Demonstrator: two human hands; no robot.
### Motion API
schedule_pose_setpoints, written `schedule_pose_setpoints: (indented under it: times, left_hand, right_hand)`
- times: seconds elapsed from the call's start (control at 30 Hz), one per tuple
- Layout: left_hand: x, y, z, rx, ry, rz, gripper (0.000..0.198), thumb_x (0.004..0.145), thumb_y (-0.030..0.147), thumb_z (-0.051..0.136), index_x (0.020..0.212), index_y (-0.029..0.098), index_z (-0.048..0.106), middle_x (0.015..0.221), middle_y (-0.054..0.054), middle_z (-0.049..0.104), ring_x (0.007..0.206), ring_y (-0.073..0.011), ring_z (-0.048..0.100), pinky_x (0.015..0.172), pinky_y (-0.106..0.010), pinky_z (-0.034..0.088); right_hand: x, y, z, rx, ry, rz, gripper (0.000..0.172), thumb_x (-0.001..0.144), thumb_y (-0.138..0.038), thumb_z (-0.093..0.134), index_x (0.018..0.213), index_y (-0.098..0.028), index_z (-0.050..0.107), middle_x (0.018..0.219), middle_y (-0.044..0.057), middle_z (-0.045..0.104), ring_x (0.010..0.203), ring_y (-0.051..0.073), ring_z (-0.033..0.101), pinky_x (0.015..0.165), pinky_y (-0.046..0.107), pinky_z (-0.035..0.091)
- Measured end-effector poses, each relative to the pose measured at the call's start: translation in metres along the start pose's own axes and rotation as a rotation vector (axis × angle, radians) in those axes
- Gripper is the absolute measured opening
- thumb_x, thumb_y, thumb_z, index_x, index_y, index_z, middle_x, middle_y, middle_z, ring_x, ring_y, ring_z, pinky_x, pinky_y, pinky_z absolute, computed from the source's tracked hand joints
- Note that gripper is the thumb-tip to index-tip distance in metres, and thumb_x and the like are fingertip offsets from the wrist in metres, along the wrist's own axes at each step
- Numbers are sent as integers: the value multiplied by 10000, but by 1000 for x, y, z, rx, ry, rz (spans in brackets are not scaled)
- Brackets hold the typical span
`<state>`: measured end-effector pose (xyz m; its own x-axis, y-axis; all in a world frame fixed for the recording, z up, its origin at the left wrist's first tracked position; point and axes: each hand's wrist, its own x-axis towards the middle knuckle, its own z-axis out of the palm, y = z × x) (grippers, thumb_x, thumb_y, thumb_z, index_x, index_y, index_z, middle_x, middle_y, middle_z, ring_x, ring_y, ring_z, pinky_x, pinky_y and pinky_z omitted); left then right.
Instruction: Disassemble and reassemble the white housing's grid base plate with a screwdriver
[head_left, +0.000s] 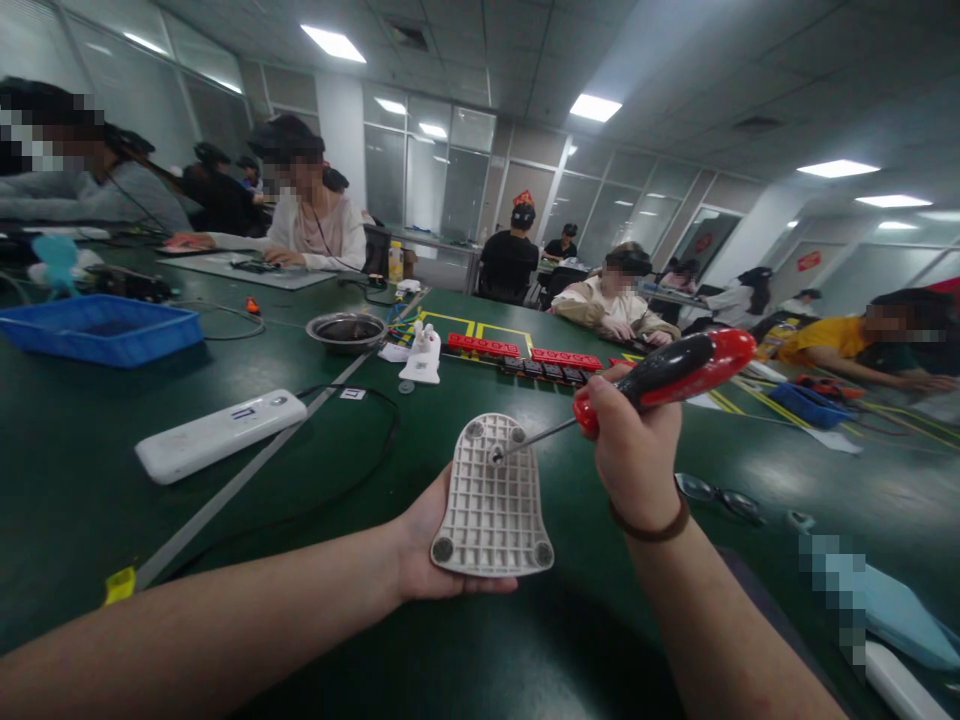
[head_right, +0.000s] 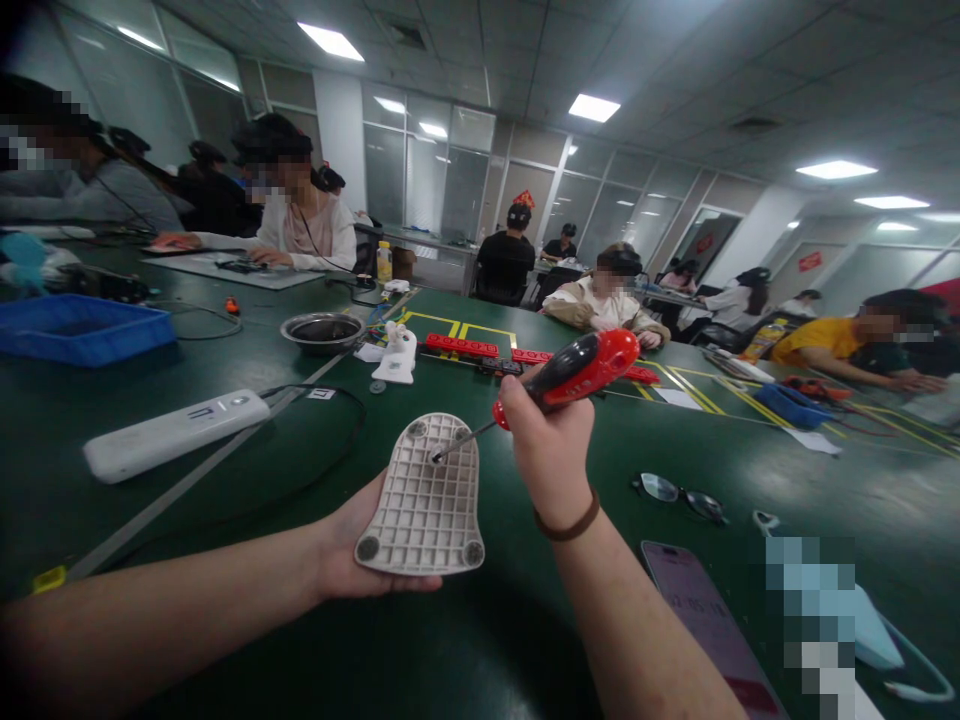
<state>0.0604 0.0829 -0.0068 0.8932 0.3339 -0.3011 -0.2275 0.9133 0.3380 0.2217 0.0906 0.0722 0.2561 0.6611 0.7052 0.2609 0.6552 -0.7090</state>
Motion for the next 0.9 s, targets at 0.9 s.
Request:
schedule_pose_setpoints:
  times: [0.9]
  left_hand:
    - [-1,0,-3,-51,-89,-5,683,686,646,419,1135,133,472,1064,-151,537,933,-293,555,636,-360,508]
  right_hand:
    - [-1,-8,2,102,174,-98,134,663,-211,572,556,-152,515,491,-33,484,372,78,400,347,188,319]
